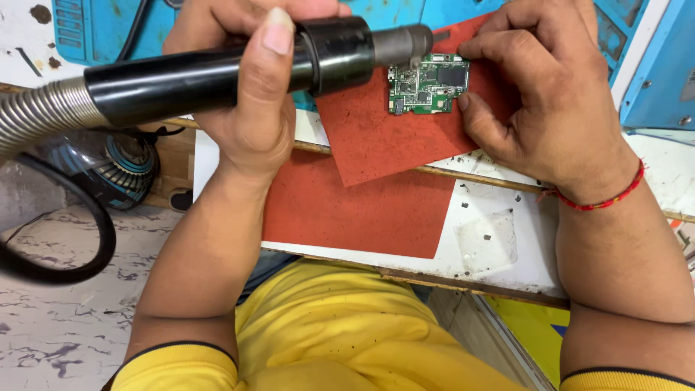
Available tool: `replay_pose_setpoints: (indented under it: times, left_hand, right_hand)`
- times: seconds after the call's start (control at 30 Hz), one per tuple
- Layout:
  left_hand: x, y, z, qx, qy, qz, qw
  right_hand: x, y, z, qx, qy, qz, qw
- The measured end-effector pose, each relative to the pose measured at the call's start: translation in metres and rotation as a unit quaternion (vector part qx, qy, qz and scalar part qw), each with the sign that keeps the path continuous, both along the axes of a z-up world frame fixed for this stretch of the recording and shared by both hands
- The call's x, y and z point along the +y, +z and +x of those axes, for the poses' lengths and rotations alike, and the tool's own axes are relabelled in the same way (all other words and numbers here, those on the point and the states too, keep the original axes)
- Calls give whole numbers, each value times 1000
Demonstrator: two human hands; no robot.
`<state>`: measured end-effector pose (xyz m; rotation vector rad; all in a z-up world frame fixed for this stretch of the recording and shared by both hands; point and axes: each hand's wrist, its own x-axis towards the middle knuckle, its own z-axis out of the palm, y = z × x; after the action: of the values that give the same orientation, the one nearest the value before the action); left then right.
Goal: The person brushes a small green circuit board on a red mat and then applies heat to specific components using a handheld heat gun.
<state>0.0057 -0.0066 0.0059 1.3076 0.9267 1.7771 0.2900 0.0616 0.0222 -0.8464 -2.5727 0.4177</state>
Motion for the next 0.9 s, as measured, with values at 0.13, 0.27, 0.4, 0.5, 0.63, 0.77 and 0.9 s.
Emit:
replay_pose_setpoints:
  times: [0.13, 0.27, 0.4, 0.5, 0.63, 0.77, 0.9]
  left_hand:
    - [-4, 0, -6, 50, -29, 13, 998]
    - [-3, 0, -4, 44, -37, 11, 998]
    - [4, 9, -10, 99, -47, 51, 993]
    - [-1, 6, -3, -28, -43, -12, 999]
    - [1, 4, -1, -47, -40, 1, 998]
    - [2, 5, -6, 58, -51, 24, 997]
    - [0, 3, -1, 23, -10, -5, 1000]
  right_hand:
    - [0, -1, -1, 4, 9, -1, 1000]
    - [0, 3, -2, -2, 9, -14, 1000]
    - [4, 15, -17, -4, -9, -11, 1000]
    - [1, 18, -22, 1, -10, -18, 1000]
    - [2, 18, -22, 4, -8, -16, 1000]
    - [1, 16, -20, 4, -3, -14, 1000]
    - [1, 14, -17, -1, -5, -9, 1000]
